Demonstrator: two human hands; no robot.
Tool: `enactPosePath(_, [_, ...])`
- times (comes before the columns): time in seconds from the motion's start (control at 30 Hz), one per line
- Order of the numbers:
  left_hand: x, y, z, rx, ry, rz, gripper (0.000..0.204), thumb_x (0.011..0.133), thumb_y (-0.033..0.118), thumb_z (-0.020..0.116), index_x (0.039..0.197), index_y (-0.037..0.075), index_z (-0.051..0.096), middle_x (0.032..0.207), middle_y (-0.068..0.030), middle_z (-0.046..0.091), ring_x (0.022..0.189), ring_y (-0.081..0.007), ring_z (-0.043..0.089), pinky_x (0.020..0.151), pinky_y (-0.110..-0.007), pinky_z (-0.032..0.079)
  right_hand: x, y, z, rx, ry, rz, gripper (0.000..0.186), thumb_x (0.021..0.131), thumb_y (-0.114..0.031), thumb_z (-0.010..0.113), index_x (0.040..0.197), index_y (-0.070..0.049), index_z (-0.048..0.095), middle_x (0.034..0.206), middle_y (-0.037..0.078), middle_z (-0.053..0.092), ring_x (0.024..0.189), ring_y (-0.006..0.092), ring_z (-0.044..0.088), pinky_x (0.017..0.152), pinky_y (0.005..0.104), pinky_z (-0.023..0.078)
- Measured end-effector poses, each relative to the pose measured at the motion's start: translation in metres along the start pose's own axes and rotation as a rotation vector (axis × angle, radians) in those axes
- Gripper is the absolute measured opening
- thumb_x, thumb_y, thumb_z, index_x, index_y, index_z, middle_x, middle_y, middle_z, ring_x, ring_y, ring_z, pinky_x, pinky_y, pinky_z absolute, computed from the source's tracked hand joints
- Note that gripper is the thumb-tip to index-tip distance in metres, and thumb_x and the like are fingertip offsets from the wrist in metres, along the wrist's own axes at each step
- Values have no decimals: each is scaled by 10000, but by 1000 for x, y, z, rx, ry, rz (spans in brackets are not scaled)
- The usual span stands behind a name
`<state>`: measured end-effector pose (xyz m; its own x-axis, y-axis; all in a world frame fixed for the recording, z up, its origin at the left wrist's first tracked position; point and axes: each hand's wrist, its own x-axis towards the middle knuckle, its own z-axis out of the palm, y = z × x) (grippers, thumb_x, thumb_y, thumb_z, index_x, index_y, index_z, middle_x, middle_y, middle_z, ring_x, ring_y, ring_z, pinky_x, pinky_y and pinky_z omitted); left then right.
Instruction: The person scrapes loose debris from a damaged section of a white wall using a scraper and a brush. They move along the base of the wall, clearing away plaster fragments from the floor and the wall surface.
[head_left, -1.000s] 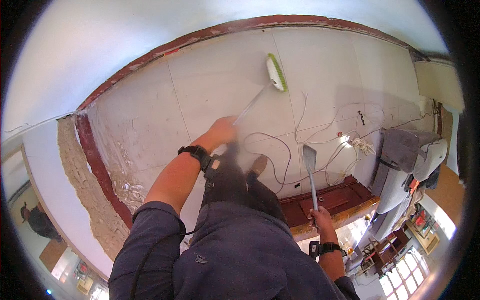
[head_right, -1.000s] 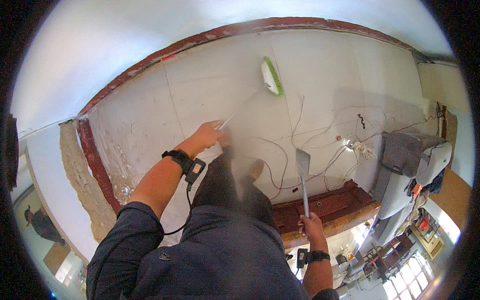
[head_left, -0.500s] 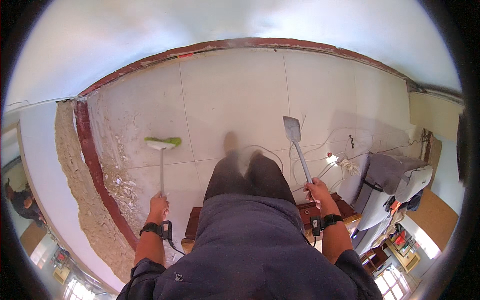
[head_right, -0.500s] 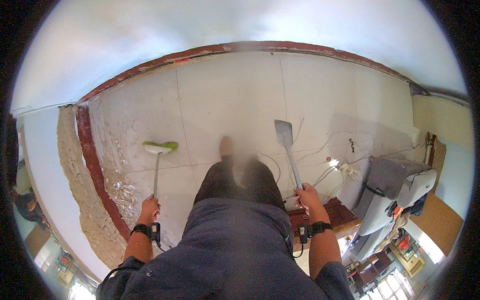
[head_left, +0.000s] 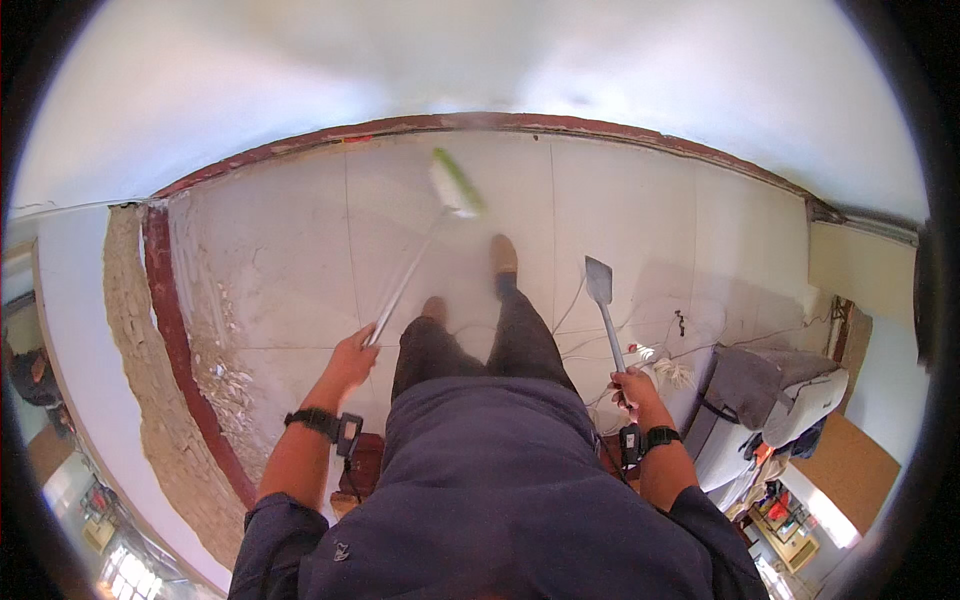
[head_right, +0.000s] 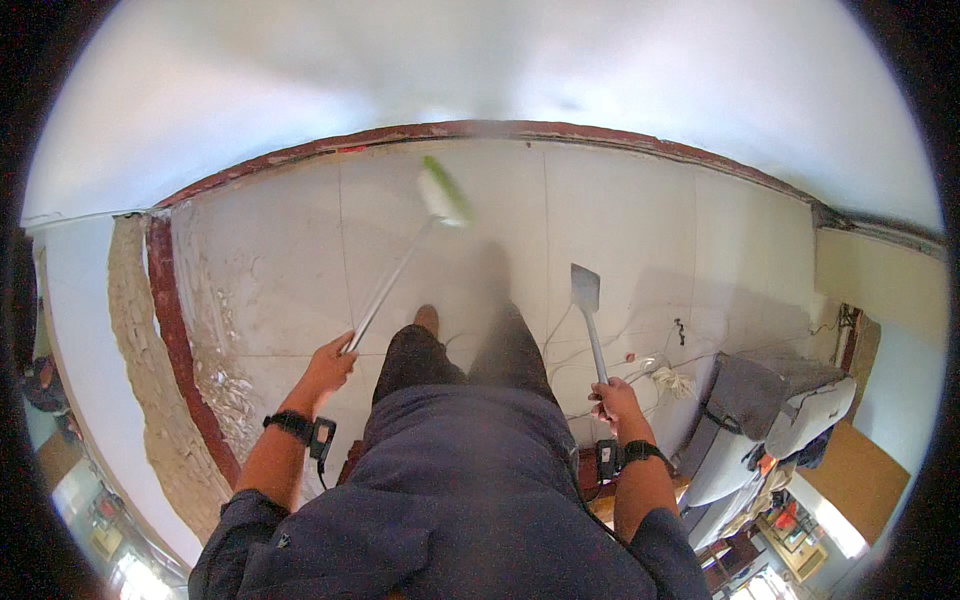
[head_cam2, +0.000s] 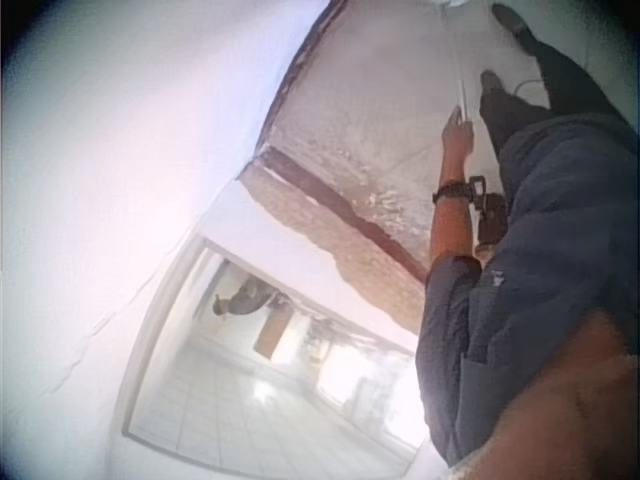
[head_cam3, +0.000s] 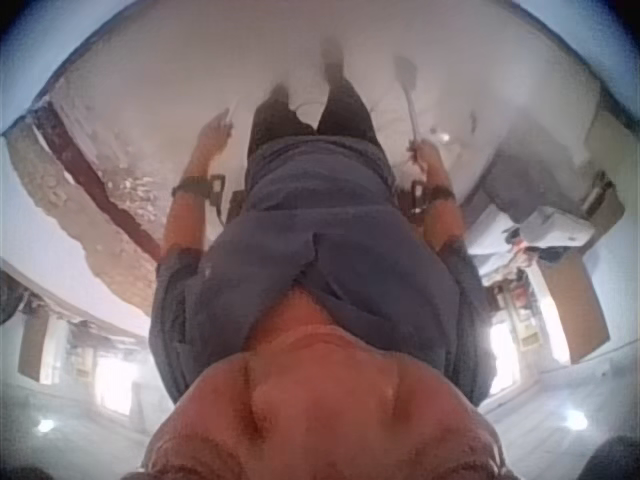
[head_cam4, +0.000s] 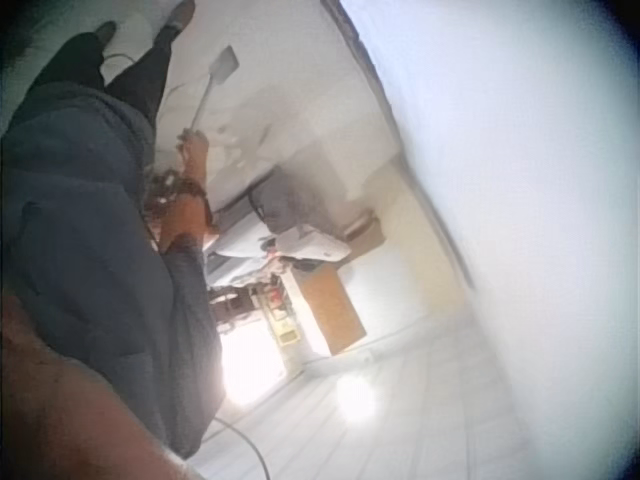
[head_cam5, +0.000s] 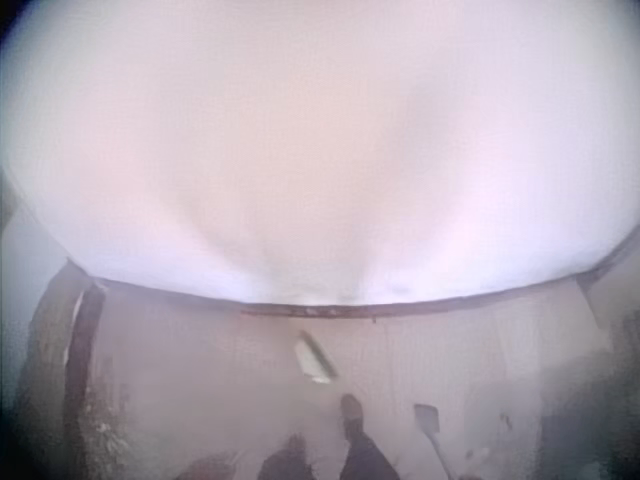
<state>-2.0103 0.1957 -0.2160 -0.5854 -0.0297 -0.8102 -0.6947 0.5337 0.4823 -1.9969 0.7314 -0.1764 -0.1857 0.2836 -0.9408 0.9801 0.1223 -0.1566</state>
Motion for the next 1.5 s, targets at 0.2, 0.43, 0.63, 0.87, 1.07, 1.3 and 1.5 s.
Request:
enactPosePath(0.2, [92, 137, 61, 185, -122, 397, 343, 853, 179, 457, 1149, 38, 558, 970, -235, 618, 904, -431, 565, 808, -433, 460, 11, -50, -50, -2, 21, 27, 180, 847, -171, 566, 947, -22, 548, 737, 80, 584, 460, 151, 516, 372, 269, 353])
enactPosePath(0.43, [194, 223, 141, 478, -172, 646, 229, 851, 147, 438, 966, 48, 609, 931, -232, 620, 878, -402, 592, 782, -483, 471, 25, -101, -92, -69, 61, 35, 155, 847, -170, 558, 929, -39, 562, 730, 72, 586, 437, 139, 509, 374, 264, 359])
enactPosePath(0.63, [164, 232, 110, -45, -95, 162, 299, 852, 230, 492, 1032, 26, 616, 875, -185, 643, 773, -327, 617, 731, -408, 481, 49, -127, -98, -139, -20, 33, 132, 853, -176, 549, 910, -59, 534, 729, 58, 566, 440, 125, 474, 380, 260, 334])
enactPosePath(0.87, [68, 106, 70, -573, 115, -329, 435, 885, 153, 503, 1317, 106, 500, 715, -70, 562, 485, -127, 483, 392, -276, 382, 61, -169, -77, -250, -120, -8, 175, 854, -183, 563, 919, -21, 550, 750, 93, 610, 449, 148, 514, 406, 275, 377])
enactPosePath(1.07, [11, 33, 58, -915, 419, -588, 484, 919, 166, 471, 1394, 131, 387, 617, -13, 460, 418, -99, 388, 352, -263, 334, 45, -211, -53, -378, -186, -43, 124, 847, -165, 566, 873, -50, 528, 719, 72, 601, 435, 146, 515, 381, 275, 353])
enactPosePath(1.3, [-38, 50, 74, -886, 466, -430, 492, 904, 167, 475, 1391, 150, 405, 579, 7, 432, 405, -94, 370, 356, -265, 326, 33, -217, -59, -536, -119, -130, 151, 852, -185, 560, 880, -42, 517, 710, 73, 593, 440, 148, 515, 370, 282, 357])
enactPosePath(1.5, [8, 75, 63, -503, 236, -124, 442, 897, 192, 532, 1338, 187, 495, 680, -50, 548, 476, -123, 464, 420, -276, 400, -14, -235, -35, -659, -46, -138, 128, 856, -182, 548, 845, -62, 504, 702, 66, 579, 429, 139, 496, 349, 271, 329])
